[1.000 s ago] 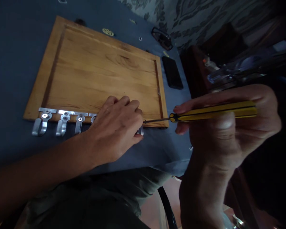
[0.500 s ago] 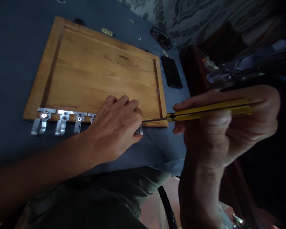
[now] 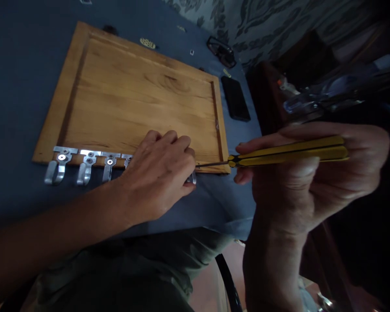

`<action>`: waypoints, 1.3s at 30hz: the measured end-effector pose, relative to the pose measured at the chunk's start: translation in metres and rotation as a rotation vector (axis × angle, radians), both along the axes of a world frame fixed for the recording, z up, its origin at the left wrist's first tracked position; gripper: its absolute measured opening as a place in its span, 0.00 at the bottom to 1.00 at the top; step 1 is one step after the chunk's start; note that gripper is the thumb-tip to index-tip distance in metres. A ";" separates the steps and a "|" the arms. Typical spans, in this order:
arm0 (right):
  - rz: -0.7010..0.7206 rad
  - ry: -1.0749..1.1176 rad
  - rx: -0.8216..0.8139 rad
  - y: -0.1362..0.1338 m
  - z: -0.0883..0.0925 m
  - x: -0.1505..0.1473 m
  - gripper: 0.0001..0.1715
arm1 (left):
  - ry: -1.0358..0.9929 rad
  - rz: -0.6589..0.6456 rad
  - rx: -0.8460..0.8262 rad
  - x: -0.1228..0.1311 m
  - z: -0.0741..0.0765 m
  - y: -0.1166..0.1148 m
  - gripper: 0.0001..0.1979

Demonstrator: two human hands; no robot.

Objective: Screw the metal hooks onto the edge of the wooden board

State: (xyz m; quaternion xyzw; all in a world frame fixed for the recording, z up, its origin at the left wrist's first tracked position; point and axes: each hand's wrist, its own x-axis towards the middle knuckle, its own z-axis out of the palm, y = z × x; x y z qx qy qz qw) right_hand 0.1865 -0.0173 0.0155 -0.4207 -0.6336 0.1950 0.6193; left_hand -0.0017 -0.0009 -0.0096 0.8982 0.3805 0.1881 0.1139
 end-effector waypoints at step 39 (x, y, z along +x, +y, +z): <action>-0.325 -0.047 0.019 -0.015 0.002 -0.036 0.09 | 0.028 0.015 -0.036 0.001 0.004 0.002 0.12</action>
